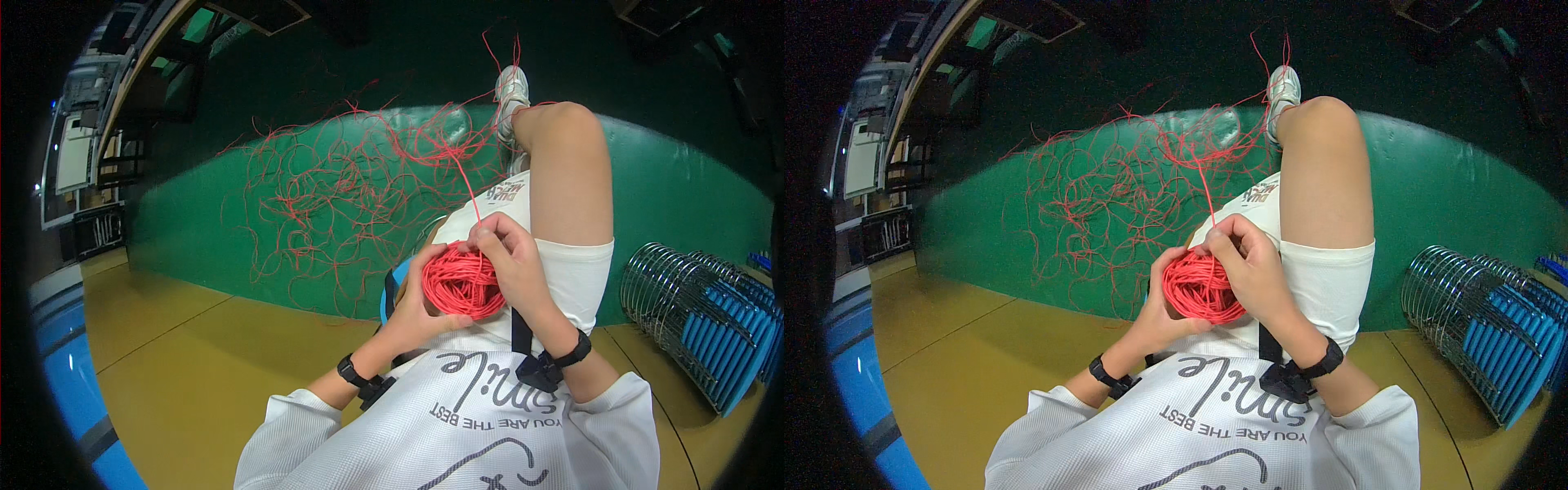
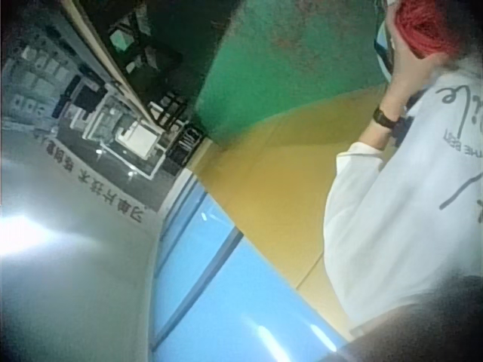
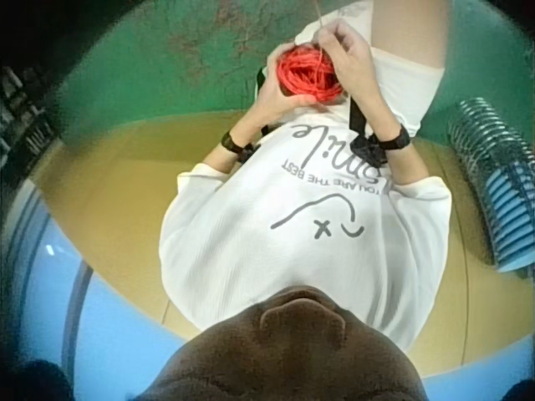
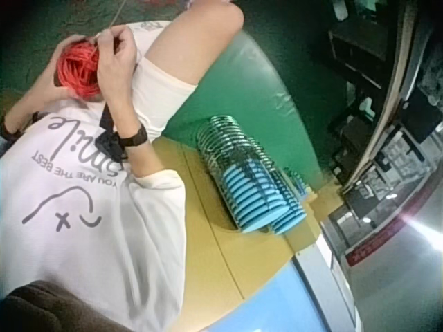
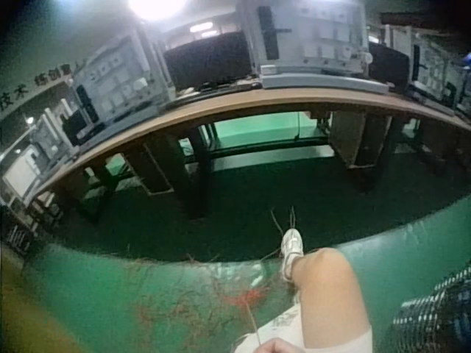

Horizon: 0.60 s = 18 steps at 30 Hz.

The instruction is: The person winds a long red string into a ball by hand while sitting on the floor. They wrap sections of the string around a central mass until the loose pile is gathered into a single ball.

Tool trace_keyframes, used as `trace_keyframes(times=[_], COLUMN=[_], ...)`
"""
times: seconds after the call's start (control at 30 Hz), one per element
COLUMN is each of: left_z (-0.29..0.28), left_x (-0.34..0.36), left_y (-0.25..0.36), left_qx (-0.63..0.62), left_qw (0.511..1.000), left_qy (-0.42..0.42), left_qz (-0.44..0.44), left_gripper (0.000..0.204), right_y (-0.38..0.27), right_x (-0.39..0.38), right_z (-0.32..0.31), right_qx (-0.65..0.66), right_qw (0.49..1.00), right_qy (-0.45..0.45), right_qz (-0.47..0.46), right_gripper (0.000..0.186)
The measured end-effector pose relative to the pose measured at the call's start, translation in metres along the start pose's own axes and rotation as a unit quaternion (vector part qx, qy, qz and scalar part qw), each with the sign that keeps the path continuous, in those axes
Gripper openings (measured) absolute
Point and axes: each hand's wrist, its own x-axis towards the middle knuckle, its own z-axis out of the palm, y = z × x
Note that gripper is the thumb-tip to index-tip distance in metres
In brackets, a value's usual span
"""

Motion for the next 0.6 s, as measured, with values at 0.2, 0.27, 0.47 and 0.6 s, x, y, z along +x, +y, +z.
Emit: trace_keyframes(times=[0.2, 0.27, 0.47, 0.6], left_z=[0.009, 0.008, -0.006, -0.017], left_x=[-0.008, -0.01, -0.006, -0.006], left_y=[-0.005, -0.015, -0.027, -0.032], left_qx=[0.059, 0.087, 0.153, 0.224], left_qw=[0.997, 0.987, 0.952, 0.932], left_qy=[0.013, 0.0, -0.038, -0.008], left_qz=[0.05, 0.135, 0.261, 0.285], left_gripper=[0.11, 0.104, 0.101, 0.107], right_y=[0.006, 0.004, 0.008, 0.011], right_x=[0.001, -0.001, -0.008, -0.013], right_z=[-0.01, -0.01, -0.016, -0.009], right_qx=[-0.014, 0.002, -0.052, -0.007], right_qw=[1.0, 1.0, 0.985, 0.993], right_qy=[-0.014, -0.016, -0.102, -0.08], right_qz=[-0.002, 0.017, 0.129, 0.089], right_gripper=[0.015, 0.016, 0.013, 0.012])
